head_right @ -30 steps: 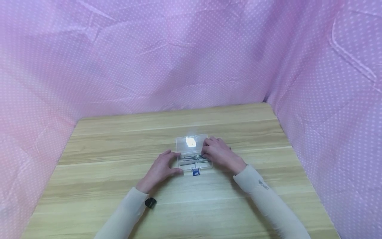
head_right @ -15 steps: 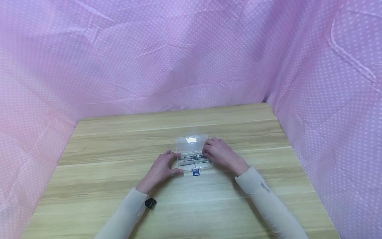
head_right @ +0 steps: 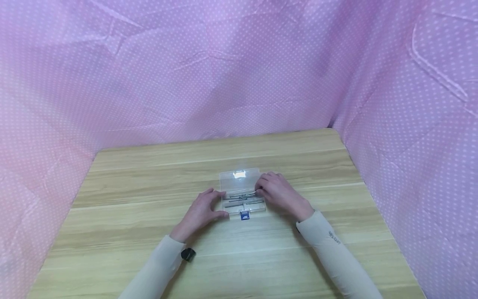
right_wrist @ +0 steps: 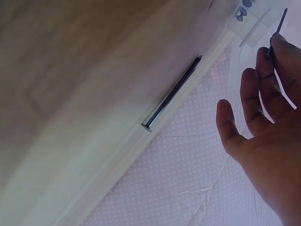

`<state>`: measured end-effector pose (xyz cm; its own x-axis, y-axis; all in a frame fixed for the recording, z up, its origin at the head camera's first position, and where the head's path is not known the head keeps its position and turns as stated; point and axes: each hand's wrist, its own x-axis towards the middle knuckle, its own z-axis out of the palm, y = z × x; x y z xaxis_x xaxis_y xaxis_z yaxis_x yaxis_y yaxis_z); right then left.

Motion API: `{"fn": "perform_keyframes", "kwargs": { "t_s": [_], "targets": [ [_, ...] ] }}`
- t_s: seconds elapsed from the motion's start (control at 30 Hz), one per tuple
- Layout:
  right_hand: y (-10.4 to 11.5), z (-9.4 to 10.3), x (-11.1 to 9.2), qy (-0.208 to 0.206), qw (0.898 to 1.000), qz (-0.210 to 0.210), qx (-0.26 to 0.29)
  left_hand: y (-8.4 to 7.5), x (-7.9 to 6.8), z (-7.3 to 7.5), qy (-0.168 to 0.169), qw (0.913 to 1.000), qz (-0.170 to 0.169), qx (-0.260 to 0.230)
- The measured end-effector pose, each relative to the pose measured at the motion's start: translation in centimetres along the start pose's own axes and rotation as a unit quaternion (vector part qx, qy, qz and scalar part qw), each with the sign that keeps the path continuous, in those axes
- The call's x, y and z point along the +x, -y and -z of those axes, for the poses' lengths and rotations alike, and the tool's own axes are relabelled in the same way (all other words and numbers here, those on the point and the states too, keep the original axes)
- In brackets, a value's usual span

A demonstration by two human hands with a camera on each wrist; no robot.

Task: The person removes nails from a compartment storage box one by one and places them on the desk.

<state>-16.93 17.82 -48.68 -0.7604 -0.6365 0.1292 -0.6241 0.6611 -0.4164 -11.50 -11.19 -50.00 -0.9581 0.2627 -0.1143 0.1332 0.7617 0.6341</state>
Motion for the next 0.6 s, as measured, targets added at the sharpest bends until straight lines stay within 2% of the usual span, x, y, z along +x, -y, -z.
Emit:
{"fn": "perform_keyframes", "kwargs": {
  "t_s": [0.23,0.6],
  "targets": [
    [-0.21,0.03,-0.32,-0.008,1.000,-0.014,0.003,-0.07,-0.08,-0.04,0.002,1.0000,0.005,-0.001],
    [-0.74,0.13,-0.87,-0.030,1.000,0.001,-0.008,-0.04,-0.07,-0.13,0.002,1.0000,0.008,0.001]
  ]
}}
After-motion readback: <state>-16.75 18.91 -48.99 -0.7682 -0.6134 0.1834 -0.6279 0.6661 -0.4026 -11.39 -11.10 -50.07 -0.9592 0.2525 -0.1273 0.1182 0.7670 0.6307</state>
